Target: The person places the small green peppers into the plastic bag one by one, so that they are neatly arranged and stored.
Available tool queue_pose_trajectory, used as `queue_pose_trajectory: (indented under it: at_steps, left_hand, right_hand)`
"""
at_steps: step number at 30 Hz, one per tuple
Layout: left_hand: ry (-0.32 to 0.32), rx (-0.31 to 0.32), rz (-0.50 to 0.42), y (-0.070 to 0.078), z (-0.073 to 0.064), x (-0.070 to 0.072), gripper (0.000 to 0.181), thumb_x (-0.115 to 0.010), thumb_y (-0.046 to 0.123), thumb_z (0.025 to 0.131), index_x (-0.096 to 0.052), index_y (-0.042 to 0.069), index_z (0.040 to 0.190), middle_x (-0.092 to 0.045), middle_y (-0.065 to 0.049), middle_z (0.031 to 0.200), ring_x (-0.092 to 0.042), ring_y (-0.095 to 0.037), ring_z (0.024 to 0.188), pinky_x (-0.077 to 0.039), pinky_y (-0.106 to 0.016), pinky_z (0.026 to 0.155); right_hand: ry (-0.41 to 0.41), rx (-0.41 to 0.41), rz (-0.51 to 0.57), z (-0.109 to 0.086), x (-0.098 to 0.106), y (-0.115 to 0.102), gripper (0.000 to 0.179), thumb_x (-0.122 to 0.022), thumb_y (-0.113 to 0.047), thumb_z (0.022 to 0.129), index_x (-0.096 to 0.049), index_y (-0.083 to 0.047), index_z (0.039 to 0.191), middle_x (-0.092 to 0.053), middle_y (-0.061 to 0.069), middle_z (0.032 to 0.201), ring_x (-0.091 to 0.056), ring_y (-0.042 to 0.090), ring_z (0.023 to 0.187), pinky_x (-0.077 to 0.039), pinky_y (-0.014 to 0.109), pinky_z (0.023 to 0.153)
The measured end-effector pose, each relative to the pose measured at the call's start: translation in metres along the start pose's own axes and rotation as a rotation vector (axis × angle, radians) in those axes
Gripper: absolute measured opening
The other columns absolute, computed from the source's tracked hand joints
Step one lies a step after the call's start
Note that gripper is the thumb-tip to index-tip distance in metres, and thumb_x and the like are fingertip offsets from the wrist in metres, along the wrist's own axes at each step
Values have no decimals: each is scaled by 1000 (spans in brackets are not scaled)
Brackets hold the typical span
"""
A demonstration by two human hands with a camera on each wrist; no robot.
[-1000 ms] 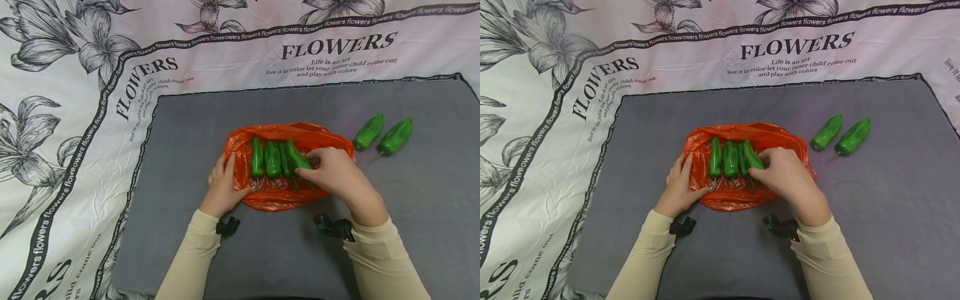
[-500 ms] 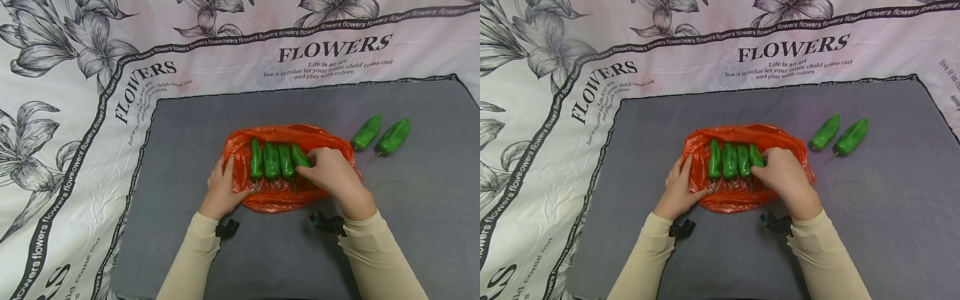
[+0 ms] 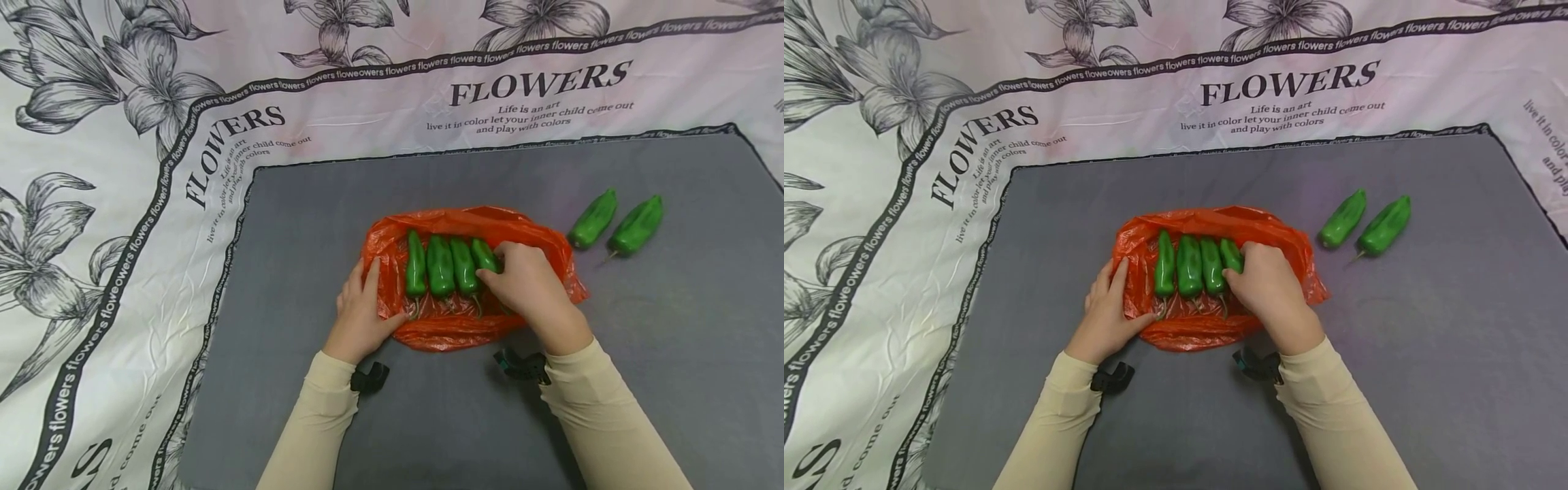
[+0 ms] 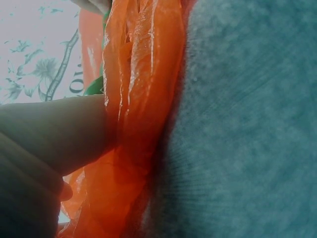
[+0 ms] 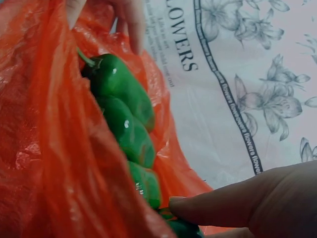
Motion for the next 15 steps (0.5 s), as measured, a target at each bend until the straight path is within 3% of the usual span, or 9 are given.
queue_pose_trajectory:
  at_steps: [8,15]
  left_hand:
    - [-3,2,-3,0,0,-1,113,-89,39,85,-19,11,169,-12,-20,172,-24,-47,151,-20,-63,121]
    - [-2,-1,-15,0,-2,0,112,-88,38,86,-19,11,169,-11,-20,173,-24,-47,152,-19,-64,121]
  right_hand:
    - [-4,-16,-9,2,-4,5,41,-76,-23,96,-63,9,119,-69,23,102,-63,33,86,-53,48,78]
    - [-7,-9,4,4,-9,7,42,-77,-23,96,-60,8,118,-69,25,104,-63,34,88,-53,50,80]
Point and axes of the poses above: each hand's wrist, its own z-axis towards the middle knuckle, its own x-axis out of the back of the hand, y = z × x, the point moved 8 cm from there along z, towards the middle knuckle
